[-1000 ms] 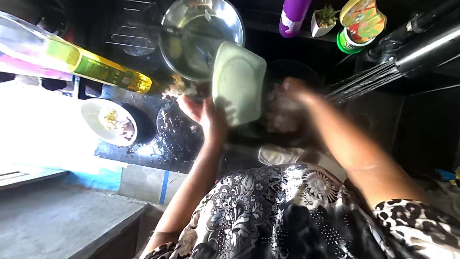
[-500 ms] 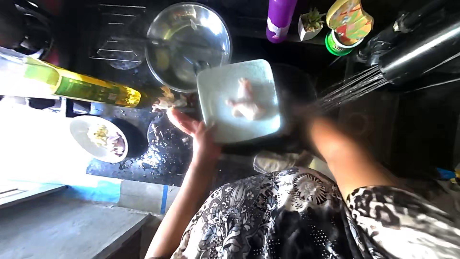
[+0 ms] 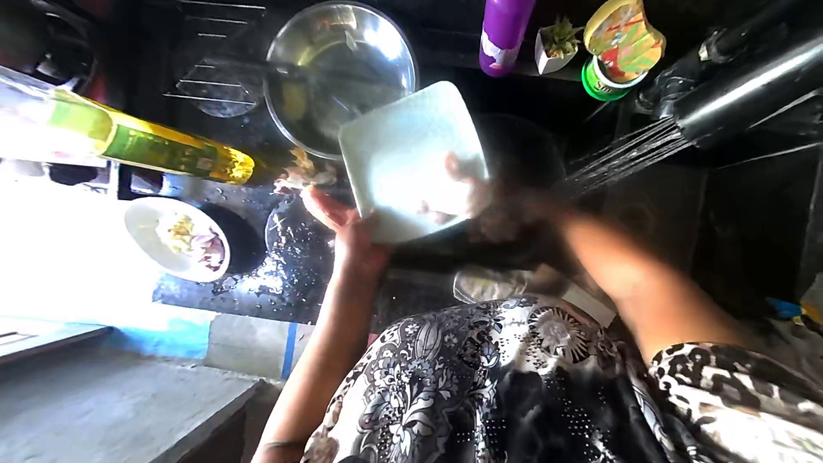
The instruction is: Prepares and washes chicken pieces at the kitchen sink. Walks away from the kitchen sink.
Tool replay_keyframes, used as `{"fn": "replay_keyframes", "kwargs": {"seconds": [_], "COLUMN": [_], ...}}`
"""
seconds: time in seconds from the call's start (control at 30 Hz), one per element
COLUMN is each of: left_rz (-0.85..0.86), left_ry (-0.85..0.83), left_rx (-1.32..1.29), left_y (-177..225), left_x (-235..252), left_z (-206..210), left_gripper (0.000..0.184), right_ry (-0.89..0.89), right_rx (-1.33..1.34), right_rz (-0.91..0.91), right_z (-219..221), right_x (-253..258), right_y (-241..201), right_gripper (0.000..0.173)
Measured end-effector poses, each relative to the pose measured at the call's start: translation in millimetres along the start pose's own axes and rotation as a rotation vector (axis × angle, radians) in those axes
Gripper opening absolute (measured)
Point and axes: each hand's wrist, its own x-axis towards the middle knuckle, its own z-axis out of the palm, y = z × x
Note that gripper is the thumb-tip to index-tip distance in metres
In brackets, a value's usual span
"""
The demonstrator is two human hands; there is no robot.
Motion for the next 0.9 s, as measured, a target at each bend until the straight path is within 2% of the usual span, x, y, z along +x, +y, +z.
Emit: {"fn": "replay_keyframes", "kwargs": {"seconds": [0.07,0.13,0.2,0.3,0.37,0.43,0.53,0.63,0.67,0.73,0.8,0.87,0.9], "left_rz": [-0.006,0.023,0.043,0.031,0.055,0.075,0.107,0.126,0.110,0.083,0.066,0.049,0.045], "left_ry": [-0.013,-0.069,-0.086,-0.065,-0.080,-0.096,-0.099,-0.120,-0.127,-0.113,-0.119,-0.135,-0.134], "left_rx": [-0.034,0.000,0.033,0.007,-0.007,-0.003,0.015,0.058,0.060,0.054,0.065,0.090,0.095], "left_y": [1.2,2.8,3.7,1.4,0.6,0.0,-2.7,-9.6,-12.6,-19.1,-20.7,-20.0,-19.9], "left_x": [-0.1,3.9,5.8,7.4,9.1,8.0,10.7,12.6,14.3,21.6,24.9,21.0,20.6], "left_z": [0.7,-2.5,-1.9,-0.1,-1.3,-1.2,-1.7,-0.9,-0.4,0.3,2.4,6.0,5.7], "left_gripper": [0.025,0.027,0.028,0.029,0.030,0.030,0.031,0.029,0.030,0.034,0.036,0.032,0.031], "right_ry": [-0.074,0.002,0.114,0.174,0.252,0.347,0.506,0.598,0.586,0.444,0.365,0.488,0.566], "right_rx": [0.190,0.307,0.419,0.509,0.566,0.536,0.369,0.204,0.174,0.135,0.117,0.107,0.105], "right_rz": [0.044,0.099,0.087,0.064,0.062,0.034,-0.040,-0.218,-0.308,-0.451,-0.528,-0.481,-0.391], "right_z": [-51.4,-82.6,-86.8,-84.8,-96.1,-113.0,-138.7,-157.4,-160.0,-163.9,-165.4,-165.2,-164.0], "right_x": [-33.0,-59.1,-60.9,-57.9,-64.2,-74.6,-85.2,-97.6,-98.9,-99.4,-93.8,-79.5,-69.5], "right_y": [-54.7,-96.1,-98.8,-90.9,-110.6,-137.5,-174.4,-221.4,-235.1,-258.2,-268.6,-256.8,-244.2], "right_gripper": [0.041,0.048,0.051,0.052,0.047,0.042,0.043,0.044,0.044,0.048,0.047,0.033,0.028]}}
